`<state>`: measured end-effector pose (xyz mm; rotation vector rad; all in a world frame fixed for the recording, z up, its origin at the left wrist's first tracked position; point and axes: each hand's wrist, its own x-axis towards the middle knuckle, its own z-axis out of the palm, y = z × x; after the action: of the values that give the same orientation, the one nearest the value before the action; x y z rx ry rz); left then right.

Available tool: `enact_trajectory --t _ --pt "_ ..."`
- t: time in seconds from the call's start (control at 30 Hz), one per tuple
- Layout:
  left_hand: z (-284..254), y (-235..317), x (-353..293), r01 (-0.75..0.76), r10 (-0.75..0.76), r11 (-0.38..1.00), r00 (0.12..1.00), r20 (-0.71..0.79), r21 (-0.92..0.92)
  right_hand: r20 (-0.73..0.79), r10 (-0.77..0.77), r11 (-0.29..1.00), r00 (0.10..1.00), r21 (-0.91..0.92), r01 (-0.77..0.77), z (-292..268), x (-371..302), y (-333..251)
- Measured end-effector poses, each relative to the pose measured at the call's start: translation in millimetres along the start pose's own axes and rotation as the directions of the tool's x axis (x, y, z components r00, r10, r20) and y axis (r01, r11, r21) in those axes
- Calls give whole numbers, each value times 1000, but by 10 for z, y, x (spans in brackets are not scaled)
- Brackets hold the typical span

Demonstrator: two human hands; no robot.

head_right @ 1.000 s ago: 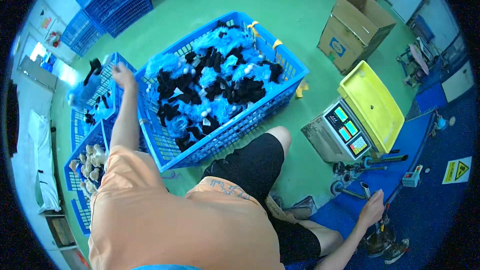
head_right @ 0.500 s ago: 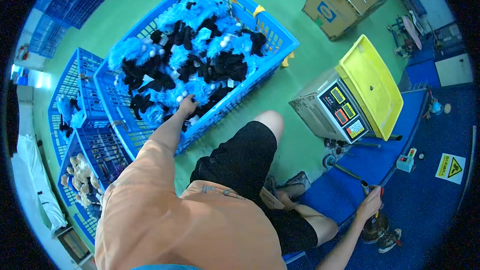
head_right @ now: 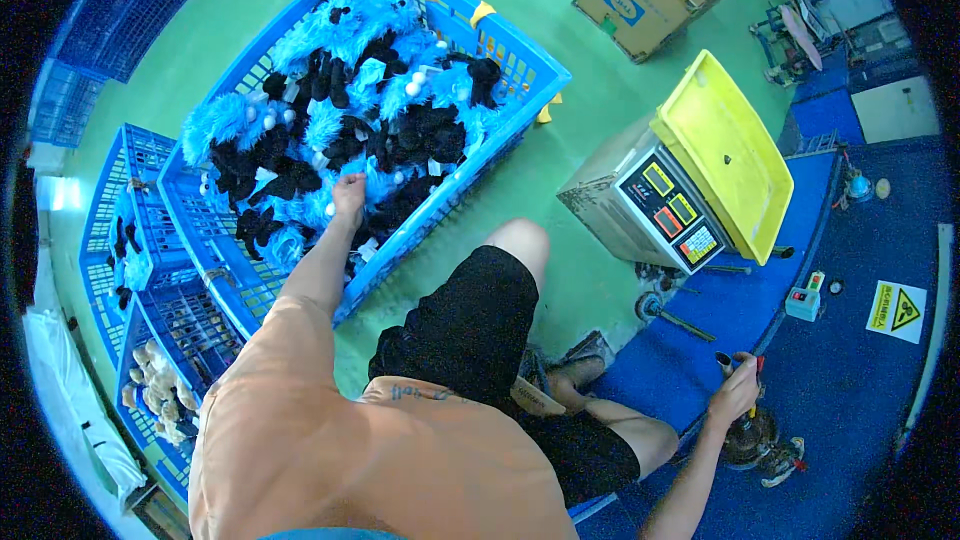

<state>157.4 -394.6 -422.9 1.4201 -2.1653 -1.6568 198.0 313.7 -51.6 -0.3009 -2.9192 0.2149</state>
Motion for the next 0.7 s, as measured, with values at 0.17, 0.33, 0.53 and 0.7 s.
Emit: enact_trajectory --t 0.17,0.33,0.53,0.7 --pt "-410 1330 -610 -129 338 625 934 119 -770 -39 -26 991 999 -132 21 -12 13 -70" --pt "-502 3004 -2072 -75 679 393 696 234 -917 -124 70 991 990 118 -55 27 48 -488" --pt "-53 3602 -2917 30 813 444 408 417 -896 -41 19 621 999 784 20 -316 -65 -1766" --pt "643 3595 -3615 -134 739 673 158 655 -727 -376 -250 610 892 654 447 -513 -234 -2075"
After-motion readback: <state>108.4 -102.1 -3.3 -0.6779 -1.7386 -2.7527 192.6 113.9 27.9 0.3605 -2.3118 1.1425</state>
